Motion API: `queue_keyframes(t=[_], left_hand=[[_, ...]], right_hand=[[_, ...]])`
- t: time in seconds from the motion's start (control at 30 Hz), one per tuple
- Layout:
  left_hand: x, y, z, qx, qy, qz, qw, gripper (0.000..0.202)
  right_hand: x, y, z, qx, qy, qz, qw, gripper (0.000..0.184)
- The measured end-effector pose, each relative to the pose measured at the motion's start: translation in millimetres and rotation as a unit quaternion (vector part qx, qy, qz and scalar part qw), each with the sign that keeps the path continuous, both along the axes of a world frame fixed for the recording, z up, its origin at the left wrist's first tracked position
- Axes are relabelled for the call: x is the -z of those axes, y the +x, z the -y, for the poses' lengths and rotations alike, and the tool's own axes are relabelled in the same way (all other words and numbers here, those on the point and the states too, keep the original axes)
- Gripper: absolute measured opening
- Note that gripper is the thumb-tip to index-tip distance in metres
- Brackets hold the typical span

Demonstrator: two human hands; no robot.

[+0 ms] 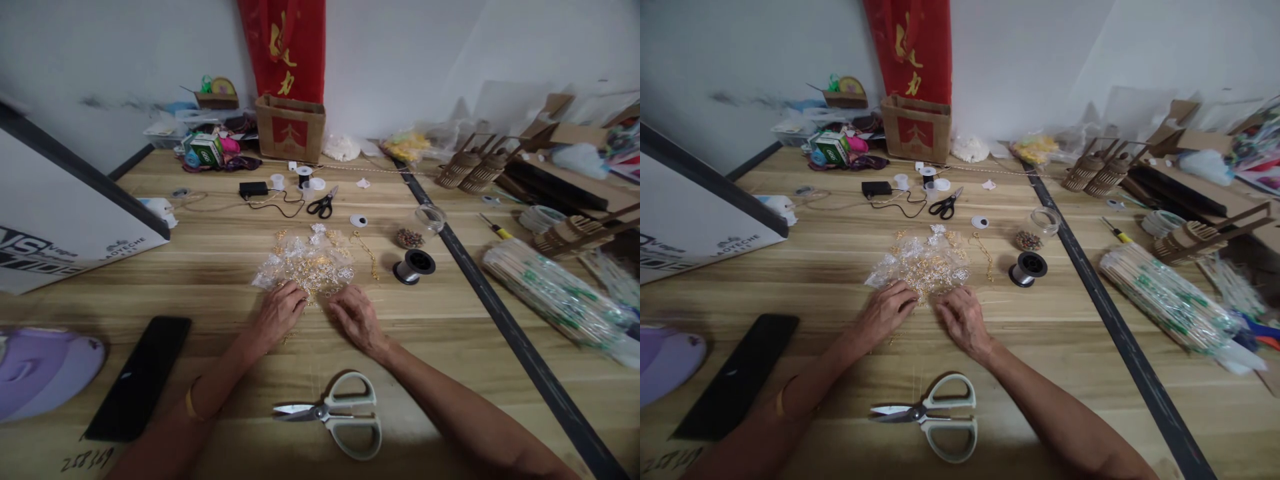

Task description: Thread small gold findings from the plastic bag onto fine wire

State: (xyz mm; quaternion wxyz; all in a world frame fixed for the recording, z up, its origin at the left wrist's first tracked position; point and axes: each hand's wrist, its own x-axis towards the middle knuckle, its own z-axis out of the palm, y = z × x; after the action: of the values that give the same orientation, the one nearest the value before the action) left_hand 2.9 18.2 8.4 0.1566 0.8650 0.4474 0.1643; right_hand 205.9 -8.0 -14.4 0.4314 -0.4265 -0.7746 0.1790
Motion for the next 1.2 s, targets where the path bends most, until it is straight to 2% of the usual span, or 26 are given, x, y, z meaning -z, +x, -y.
queue_keyframes(t=[0.23, 0.43, 0.87, 1.03, 1.2], left_hand=[[-4.3, 1.3, 1.9, 0.018, 0.005, -0.030, 0.999, 0.019], [-1.4, -1.6, 1.2, 0.049, -0.001, -0.002, 0.999, 0.019], [7.1, -10.6, -9.1, 0.025, -0.010, 0.075, 0.997, 0.011], [7.1, -3.9, -5.3, 0.029, -0.005, 0.065, 0.997, 0.011], [5.3, 2.7, -1.7, 0.040, 0.013, 0.040, 0.998, 0.015]], right_hand=[[0.2, -0.7, 0.3, 0.007, -0.006, 0.001, 1.000, 0.013], [0.3, -0.5, 0.6, 0.007, -0.016, -0.002, 1.000, 0.012], [2.4, 0.1, 0.2, -0.003, 0.000, 0.020, 1.000, 0.010], [1.9, -0.5, 0.6, -0.006, -0.005, 0.027, 1.000, 0.011], [2.0, -1.3, 1.2, 0.019, -0.025, 0.002, 1.000, 0.012]])
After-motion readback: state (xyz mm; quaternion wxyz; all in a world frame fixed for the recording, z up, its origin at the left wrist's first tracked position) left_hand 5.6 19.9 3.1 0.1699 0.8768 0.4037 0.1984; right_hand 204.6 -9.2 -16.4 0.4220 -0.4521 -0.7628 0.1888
